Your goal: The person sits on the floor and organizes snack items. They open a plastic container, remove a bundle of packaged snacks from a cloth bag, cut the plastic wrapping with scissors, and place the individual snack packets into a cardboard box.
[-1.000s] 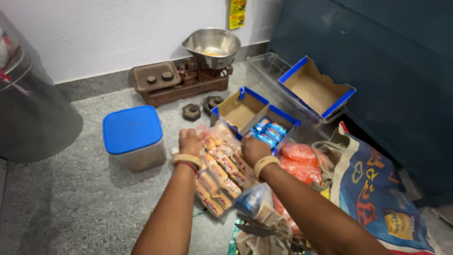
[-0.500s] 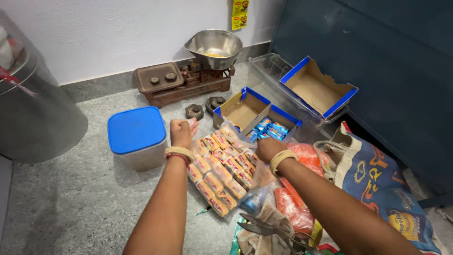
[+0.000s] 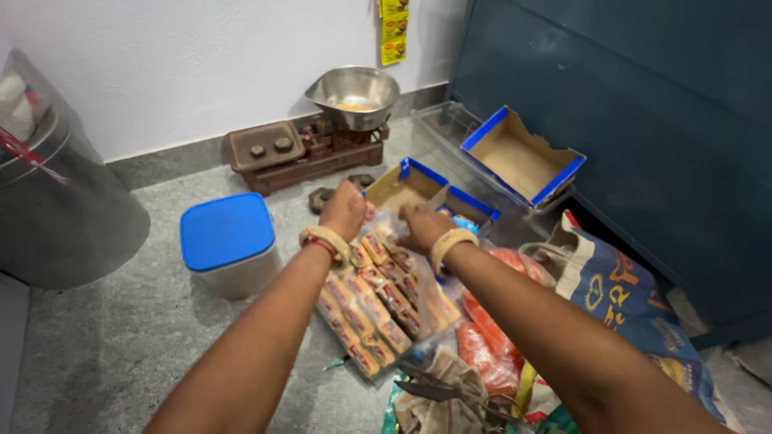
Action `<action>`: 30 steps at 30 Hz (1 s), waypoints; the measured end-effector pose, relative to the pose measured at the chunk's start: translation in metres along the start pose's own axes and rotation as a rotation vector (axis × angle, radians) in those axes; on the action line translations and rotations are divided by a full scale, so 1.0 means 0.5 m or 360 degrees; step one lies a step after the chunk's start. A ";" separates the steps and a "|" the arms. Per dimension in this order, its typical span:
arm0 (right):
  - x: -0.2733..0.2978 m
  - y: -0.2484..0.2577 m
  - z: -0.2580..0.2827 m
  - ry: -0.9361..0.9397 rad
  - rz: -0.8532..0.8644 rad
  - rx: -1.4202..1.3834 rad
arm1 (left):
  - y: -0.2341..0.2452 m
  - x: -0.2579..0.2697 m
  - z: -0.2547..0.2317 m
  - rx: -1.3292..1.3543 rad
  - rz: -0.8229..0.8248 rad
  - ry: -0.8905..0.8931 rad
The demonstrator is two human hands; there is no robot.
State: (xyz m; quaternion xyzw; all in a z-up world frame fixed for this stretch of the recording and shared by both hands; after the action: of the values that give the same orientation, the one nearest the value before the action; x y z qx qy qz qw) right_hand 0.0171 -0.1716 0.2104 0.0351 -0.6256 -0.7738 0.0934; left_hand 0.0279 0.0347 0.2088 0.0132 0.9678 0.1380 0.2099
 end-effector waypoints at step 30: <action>0.027 -0.001 -0.085 0.0209 -0.0658 -0.0320 | 0.055 -0.027 0.173 0.0272 -0.0329 0.0316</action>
State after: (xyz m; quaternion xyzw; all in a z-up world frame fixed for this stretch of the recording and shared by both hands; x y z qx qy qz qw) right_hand 0.0110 -0.2148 0.2016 0.2031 -0.5176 -0.8309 -0.0236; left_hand 0.0748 0.0825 0.1464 -0.0822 0.9882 0.0335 0.1245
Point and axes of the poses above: each hand's wrist, its own x-axis away from the middle knuckle, its own y-axis out of the back of the hand, z = x × y, the point moved 2 cm from there along -x, towards the middle knuckle, and after that the axes turned 11 degrees about -y, right-handed, at the moved point
